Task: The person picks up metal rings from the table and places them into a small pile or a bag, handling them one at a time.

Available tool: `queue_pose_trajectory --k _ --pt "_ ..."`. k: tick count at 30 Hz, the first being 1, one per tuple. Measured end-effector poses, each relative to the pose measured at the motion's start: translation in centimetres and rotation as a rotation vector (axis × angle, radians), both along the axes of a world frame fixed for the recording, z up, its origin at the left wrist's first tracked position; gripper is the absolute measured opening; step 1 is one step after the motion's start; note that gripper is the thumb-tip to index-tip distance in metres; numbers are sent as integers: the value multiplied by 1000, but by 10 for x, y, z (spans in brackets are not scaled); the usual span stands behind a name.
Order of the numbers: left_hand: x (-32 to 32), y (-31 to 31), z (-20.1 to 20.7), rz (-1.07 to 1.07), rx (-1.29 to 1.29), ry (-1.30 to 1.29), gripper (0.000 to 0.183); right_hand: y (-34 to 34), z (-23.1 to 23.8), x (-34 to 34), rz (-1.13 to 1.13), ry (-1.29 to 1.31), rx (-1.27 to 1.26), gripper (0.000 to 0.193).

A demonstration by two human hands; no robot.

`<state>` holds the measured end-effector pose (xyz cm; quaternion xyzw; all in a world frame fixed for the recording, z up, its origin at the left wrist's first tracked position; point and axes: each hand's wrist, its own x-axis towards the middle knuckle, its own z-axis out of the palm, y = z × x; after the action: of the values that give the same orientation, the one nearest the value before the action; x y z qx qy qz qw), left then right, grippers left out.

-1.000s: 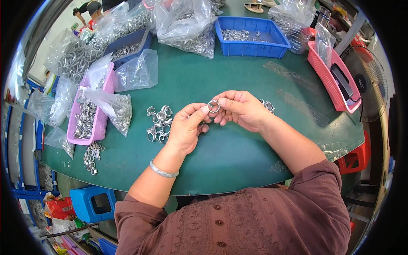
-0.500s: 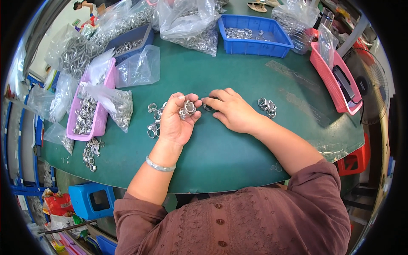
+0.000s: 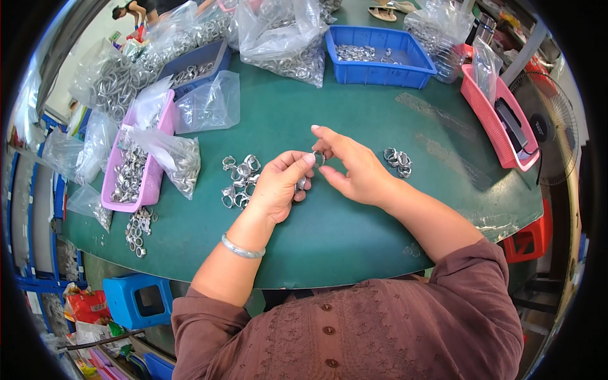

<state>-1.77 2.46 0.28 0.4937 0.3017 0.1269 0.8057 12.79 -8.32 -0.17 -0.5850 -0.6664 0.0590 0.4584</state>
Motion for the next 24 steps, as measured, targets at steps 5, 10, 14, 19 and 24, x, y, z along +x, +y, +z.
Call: queue_pose_trajectory --k 5,10,14,19,24 --pt "-1 0 0 -60 -76 -60 21 0 0 -2 38 54 117 73" --pt "-2 0 -1 -101 -143 -111 23 -1 3 -4 37 81 148 73" --pt "-3 0 -3 -121 -174 -160 24 -3 6 -3 40 25 167 73" --pt "1 0 -2 -148 -240 -229 24 -6 23 11 6 -66 227 53" --pt "-2 3 -6 -140 -323 -344 22 -30 44 64 -206 -211 -166 33"
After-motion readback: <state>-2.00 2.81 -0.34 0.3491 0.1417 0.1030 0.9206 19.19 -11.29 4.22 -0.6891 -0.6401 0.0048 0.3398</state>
